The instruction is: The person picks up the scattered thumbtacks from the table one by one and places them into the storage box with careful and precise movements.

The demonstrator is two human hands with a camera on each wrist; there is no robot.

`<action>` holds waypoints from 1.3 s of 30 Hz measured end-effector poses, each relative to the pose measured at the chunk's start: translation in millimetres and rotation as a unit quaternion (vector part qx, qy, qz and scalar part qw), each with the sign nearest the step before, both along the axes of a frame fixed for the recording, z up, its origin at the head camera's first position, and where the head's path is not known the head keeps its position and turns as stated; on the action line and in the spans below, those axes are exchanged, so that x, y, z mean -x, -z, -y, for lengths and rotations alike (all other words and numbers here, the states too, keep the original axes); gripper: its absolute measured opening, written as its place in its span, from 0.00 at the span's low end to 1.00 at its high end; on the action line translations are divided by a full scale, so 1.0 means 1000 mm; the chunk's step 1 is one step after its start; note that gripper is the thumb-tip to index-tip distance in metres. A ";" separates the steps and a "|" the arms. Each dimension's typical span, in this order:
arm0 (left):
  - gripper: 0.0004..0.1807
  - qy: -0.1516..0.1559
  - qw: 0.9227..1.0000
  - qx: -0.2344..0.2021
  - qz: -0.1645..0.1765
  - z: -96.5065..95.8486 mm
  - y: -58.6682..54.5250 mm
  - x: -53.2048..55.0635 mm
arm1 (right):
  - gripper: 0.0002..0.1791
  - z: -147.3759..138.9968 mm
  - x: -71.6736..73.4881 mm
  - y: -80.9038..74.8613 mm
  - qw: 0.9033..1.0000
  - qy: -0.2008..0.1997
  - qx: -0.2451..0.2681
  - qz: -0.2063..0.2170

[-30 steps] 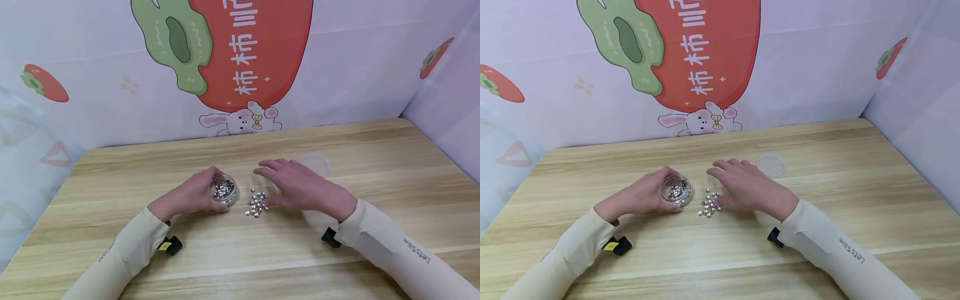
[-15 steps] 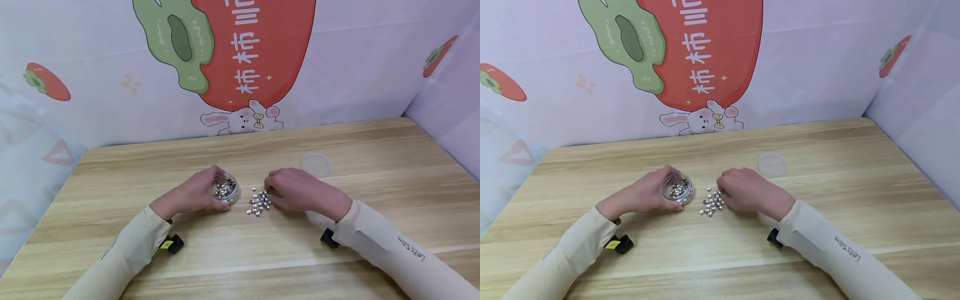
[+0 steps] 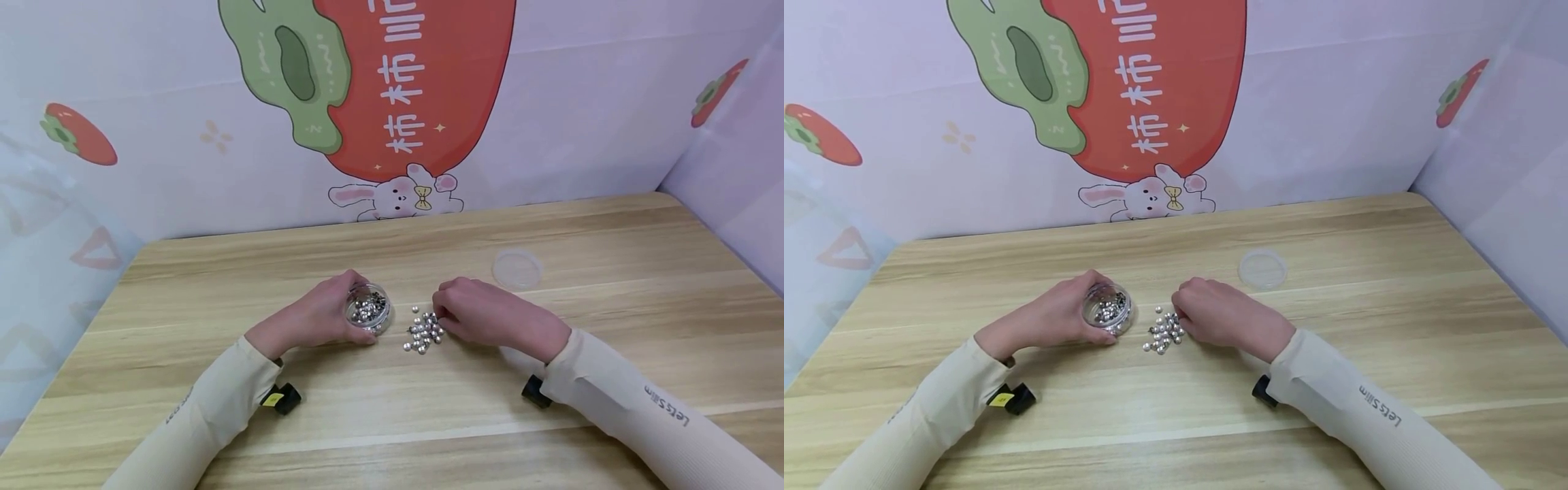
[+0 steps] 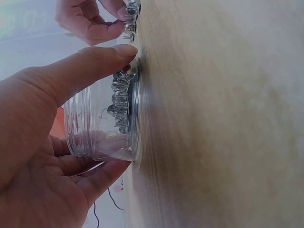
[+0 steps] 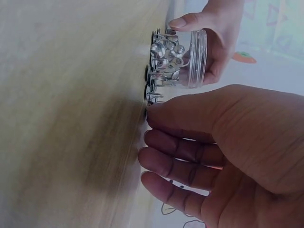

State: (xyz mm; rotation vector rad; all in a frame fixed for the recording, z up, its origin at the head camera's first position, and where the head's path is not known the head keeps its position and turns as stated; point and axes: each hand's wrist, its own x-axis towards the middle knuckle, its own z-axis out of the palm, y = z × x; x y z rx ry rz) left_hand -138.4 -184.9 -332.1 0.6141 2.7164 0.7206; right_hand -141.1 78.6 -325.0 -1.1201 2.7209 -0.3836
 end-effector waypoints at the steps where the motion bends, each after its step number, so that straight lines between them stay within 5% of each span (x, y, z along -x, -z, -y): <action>1: 0.44 0.000 1.000 0.001 0.000 0.000 0.000 0.000 | 0.05 0.000 0.000 0.000 1.000 0.001 -0.001 0.000; 20: 0.44 -0.001 1.000 -0.006 -0.001 0.003 0.003 -0.002 | 0.02 0.018 0.000 -0.023 0.998 0.023 -0.022 -0.050; 30: 0.41 0.008 1.000 -0.012 -0.001 -0.001 0.002 0.002 | 0.04 0.064 0.006 -0.038 0.998 -0.004 0.015 -0.062; 39: 0.40 0.010 1.000 -0.007 -0.006 0.000 0.001 0.002 | 0.06 0.072 0.006 -0.037 0.997 0.005 0.043 -0.058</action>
